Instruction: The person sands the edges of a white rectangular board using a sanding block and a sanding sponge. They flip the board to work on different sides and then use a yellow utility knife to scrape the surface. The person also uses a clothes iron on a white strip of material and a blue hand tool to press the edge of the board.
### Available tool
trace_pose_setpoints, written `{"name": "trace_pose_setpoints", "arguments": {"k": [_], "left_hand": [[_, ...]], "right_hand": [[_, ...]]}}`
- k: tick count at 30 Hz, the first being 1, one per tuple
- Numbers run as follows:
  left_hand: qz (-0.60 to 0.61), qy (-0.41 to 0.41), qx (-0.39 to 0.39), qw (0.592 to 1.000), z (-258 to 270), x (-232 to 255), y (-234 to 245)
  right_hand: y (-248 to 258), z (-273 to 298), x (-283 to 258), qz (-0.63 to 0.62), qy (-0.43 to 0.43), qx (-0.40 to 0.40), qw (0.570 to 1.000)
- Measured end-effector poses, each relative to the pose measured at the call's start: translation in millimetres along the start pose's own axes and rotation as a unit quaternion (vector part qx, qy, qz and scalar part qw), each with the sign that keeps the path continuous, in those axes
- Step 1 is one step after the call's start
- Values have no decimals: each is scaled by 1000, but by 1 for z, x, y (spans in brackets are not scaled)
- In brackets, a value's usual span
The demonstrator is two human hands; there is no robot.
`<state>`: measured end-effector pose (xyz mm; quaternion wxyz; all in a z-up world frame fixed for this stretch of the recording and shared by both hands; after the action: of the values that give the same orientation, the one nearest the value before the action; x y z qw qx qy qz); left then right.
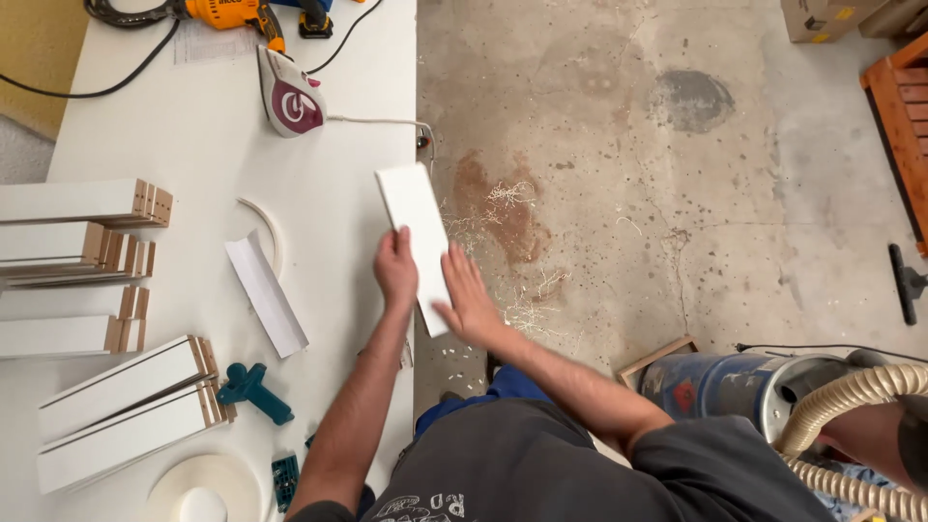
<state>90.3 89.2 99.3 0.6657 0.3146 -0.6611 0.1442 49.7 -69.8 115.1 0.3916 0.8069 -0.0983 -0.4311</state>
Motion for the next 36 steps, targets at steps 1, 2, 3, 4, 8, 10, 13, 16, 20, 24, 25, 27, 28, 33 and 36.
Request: {"name": "trace_pose_setpoints", "arguments": {"k": [1, 2, 3, 4, 8, 10, 13, 16, 20, 24, 25, 27, 28, 33, 36], "left_hand": [[1, 1, 4, 1000, -12, 14, 9], [6, -7, 23, 1000, -20, 27, 22], [10, -15, 42, 999, -29, 39, 36], [9, -10, 48, 999, -41, 24, 40], [126, -5, 48, 991, -60, 8, 52], [141, -7, 30, 990, -46, 30, 52], [159, -3, -1, 987, -23, 60, 45], [182, -5, -24, 983, -13, 59, 39], [181, -10, -42, 982, -8, 51, 40], [172, -7, -67, 983, 2, 41, 40], [172, -7, -67, 983, 5, 43, 40], [185, -19, -69, 980, 10, 47, 42], [186, -19, -69, 980, 10, 44, 42], [175, -28, -81, 981, 12, 35, 45], [178, -28, -77, 981, 14, 31, 47]], "right_hand": [[0, 19, -3, 0, 3, -3, 1000], [-3, 41, -10, -6, 40, -39, 998], [-7, 63, -16, -11, 76, -76, 994], [-22, 85, -3, -13, 78, -82, 993], [3, 98, 9, -203, -138, -22, 969], [29, 79, 4, -274, -296, -17, 915], [44, 50, 9, -335, -348, 38, 875], [49, 27, -21, -483, -246, -6, 840], [50, 22, -24, -477, -249, -21, 843], [52, 14, -34, -440, -206, -49, 872], [57, 8, -33, -440, -205, -49, 873], [65, -2, -28, -416, -225, -36, 880], [64, -4, -26, -416, -224, -37, 880], [56, -9, -20, -434, -216, -33, 874], [51, -9, -13, -426, -220, -30, 877]]}}
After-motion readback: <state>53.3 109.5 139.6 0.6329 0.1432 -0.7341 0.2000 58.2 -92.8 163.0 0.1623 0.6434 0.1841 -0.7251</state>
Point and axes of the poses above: each hand's wrist, its own z-axis away from the middle knuckle, its own y-axis out of the back of the hand, x = y × z, the point moved 5 cm from there along -z, towards the middle knuckle, and after that the axes turned 3 degrees about z, right-handed, at the moved point
